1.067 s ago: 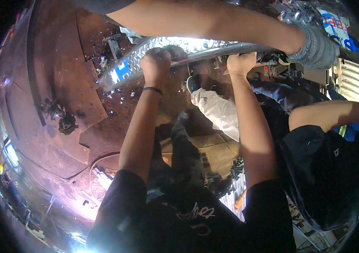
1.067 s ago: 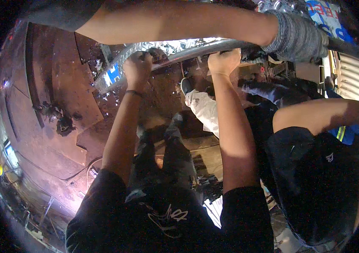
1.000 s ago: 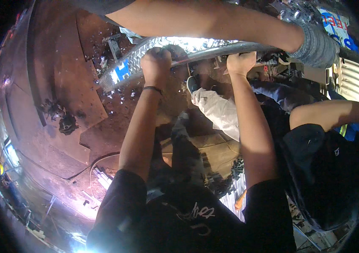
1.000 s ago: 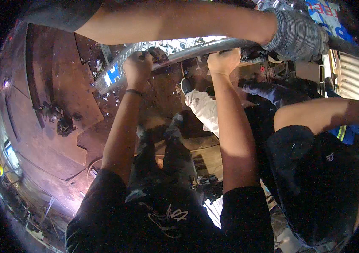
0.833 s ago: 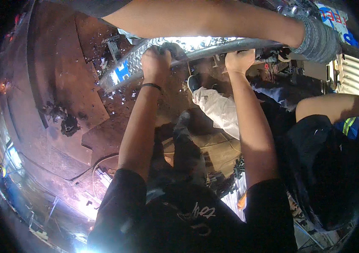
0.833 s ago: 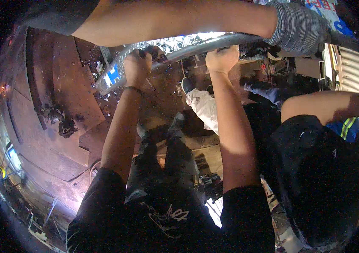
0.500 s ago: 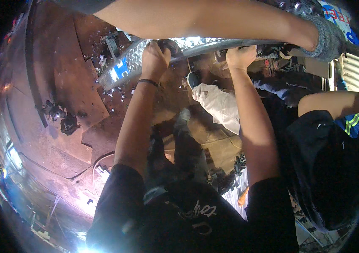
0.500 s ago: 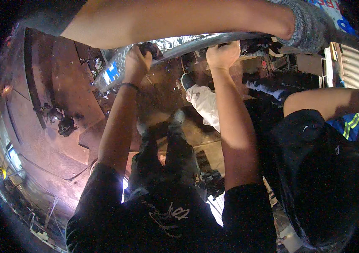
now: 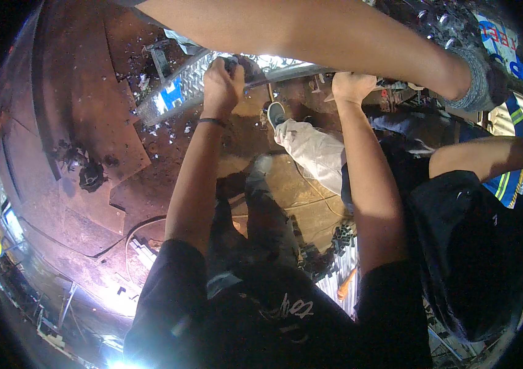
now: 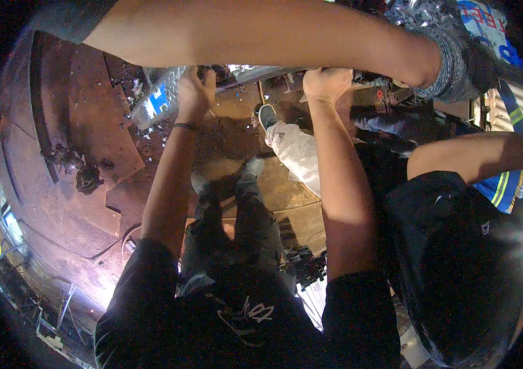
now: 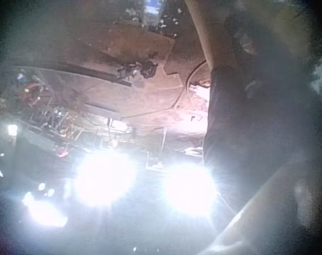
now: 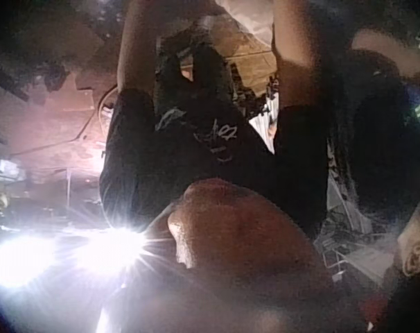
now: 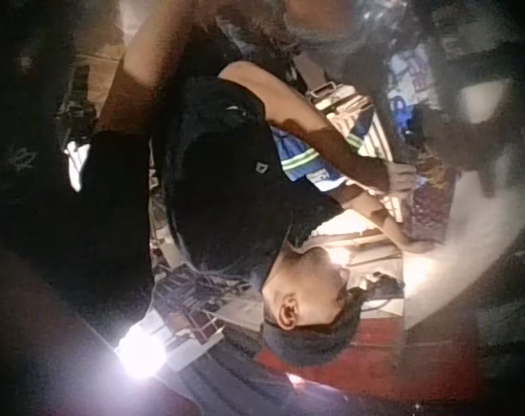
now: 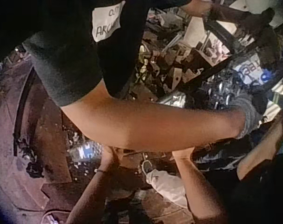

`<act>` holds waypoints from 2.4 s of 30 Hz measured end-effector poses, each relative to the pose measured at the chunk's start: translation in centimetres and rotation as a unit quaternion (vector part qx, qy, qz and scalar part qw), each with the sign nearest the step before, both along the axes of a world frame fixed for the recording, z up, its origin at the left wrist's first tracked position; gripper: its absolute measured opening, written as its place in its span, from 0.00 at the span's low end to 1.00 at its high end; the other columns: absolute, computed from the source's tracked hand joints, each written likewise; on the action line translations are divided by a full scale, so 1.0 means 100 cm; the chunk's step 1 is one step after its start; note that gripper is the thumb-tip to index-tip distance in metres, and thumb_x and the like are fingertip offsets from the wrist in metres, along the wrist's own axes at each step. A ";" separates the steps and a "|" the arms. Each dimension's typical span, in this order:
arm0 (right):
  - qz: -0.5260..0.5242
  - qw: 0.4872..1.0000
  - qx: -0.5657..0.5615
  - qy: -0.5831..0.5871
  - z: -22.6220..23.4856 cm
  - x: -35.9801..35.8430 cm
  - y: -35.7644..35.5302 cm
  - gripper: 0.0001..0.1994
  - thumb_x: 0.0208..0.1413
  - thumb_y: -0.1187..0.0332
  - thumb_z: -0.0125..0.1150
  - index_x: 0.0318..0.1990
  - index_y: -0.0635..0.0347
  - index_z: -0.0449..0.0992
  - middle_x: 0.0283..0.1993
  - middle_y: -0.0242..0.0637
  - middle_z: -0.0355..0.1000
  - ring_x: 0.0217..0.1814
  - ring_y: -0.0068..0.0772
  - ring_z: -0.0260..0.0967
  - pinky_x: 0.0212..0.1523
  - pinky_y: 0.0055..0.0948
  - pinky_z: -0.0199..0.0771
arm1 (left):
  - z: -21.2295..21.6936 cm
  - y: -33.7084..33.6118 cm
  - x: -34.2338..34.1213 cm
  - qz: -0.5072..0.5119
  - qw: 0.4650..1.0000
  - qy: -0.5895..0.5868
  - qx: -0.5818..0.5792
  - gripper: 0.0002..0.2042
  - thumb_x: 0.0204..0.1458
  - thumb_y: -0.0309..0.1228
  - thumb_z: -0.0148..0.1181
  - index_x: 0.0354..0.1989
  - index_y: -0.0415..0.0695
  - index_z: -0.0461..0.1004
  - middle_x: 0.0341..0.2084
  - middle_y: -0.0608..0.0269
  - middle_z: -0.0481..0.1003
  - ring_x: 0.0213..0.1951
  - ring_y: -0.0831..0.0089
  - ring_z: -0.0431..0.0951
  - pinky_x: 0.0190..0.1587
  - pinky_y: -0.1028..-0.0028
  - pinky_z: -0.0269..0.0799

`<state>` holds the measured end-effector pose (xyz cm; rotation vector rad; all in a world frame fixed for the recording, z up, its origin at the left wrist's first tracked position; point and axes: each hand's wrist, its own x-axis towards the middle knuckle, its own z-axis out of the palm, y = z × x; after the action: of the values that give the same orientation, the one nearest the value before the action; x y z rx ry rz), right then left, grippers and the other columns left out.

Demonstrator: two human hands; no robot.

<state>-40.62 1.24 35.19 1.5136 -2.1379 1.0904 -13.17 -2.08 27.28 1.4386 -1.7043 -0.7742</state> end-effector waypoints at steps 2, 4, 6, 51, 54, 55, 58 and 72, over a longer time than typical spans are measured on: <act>-0.013 1.000 -0.013 -0.017 -0.002 -0.001 -0.001 0.14 0.55 0.65 0.64 0.44 0.65 0.81 0.44 0.55 0.80 0.48 0.65 0.76 0.48 0.53 0.76 | 0.007 0.005 0.002 0.050 0.991 0.076 0.097 0.13 0.54 0.32 0.66 0.34 0.30 0.76 0.32 0.37 0.80 0.37 0.40 0.81 0.41 0.56 0.76; -0.014 1.000 -0.003 -0.018 -0.004 -0.002 0.000 0.13 0.55 0.65 0.63 0.43 0.65 0.81 0.44 0.54 0.80 0.48 0.65 0.76 0.47 0.53 0.76 | 0.005 0.008 0.005 0.079 0.981 0.123 0.128 0.13 0.53 0.32 0.67 0.36 0.32 0.79 0.34 0.38 0.80 0.38 0.43 0.82 0.42 0.58 0.76; -0.007 1.000 0.029 0.001 -0.002 -0.004 0.000 0.13 0.55 0.66 0.63 0.44 0.64 0.81 0.44 0.54 0.80 0.47 0.65 0.76 0.47 0.53 0.76 | 0.002 0.009 0.006 0.084 0.982 0.143 0.093 0.12 0.52 0.32 0.69 0.38 0.34 0.82 0.36 0.40 0.81 0.39 0.46 0.83 0.44 0.60 0.77; 0.079 0.995 -0.047 -0.035 -0.007 -0.004 -0.004 0.14 0.60 0.67 0.60 0.44 0.73 0.81 0.47 0.54 0.81 0.52 0.54 0.79 0.53 0.45 0.74 | 0.002 0.009 -0.004 0.088 0.994 0.066 -0.001 0.10 0.47 0.28 0.68 0.35 0.35 0.82 0.35 0.46 0.82 0.37 0.49 0.83 0.42 0.60 0.79; 0.041 0.995 0.013 0.088 -0.012 -0.009 -0.004 0.14 0.60 0.68 0.60 0.47 0.72 0.80 0.51 0.54 0.80 0.55 0.54 0.77 0.55 0.46 0.72 | -0.004 0.001 -0.009 0.064 0.998 0.026 -0.010 0.10 0.48 0.29 0.66 0.33 0.32 0.79 0.33 0.42 0.80 0.36 0.46 0.82 0.43 0.56 0.79; 0.022 0.988 0.038 0.151 -0.015 -0.014 -0.005 0.14 0.60 0.69 0.60 0.48 0.72 0.80 0.52 0.54 0.79 0.56 0.54 0.76 0.56 0.46 0.72 | -0.010 -0.001 -0.012 0.053 0.998 -0.004 -0.014 0.11 0.48 0.29 0.65 0.33 0.31 0.77 0.33 0.40 0.80 0.37 0.45 0.81 0.43 0.55 0.78; -0.005 0.967 0.087 0.241 -0.023 -0.023 -0.004 0.14 0.60 0.69 0.61 0.48 0.72 0.79 0.52 0.54 0.79 0.56 0.55 0.75 0.57 0.47 0.71 | -0.026 -0.001 -0.022 0.060 0.995 -0.042 -0.060 0.15 0.50 0.32 0.63 0.34 0.29 0.74 0.34 0.36 0.78 0.40 0.42 0.80 0.45 0.52 0.77; 0.011 0.978 0.133 0.158 -0.029 -0.048 0.005 0.16 0.58 0.71 0.62 0.51 0.73 0.77 0.55 0.55 0.77 0.58 0.58 0.73 0.58 0.49 0.69 | -0.008 0.041 0.004 0.148 0.972 0.090 0.157 0.14 0.62 0.35 0.56 0.38 0.34 0.79 0.32 0.38 0.79 0.36 0.45 0.82 0.40 0.56 0.76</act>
<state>-45.43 1.75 32.34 1.6966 -2.1044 0.5352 -12.73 2.05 26.52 1.7291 -1.2315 -1.0023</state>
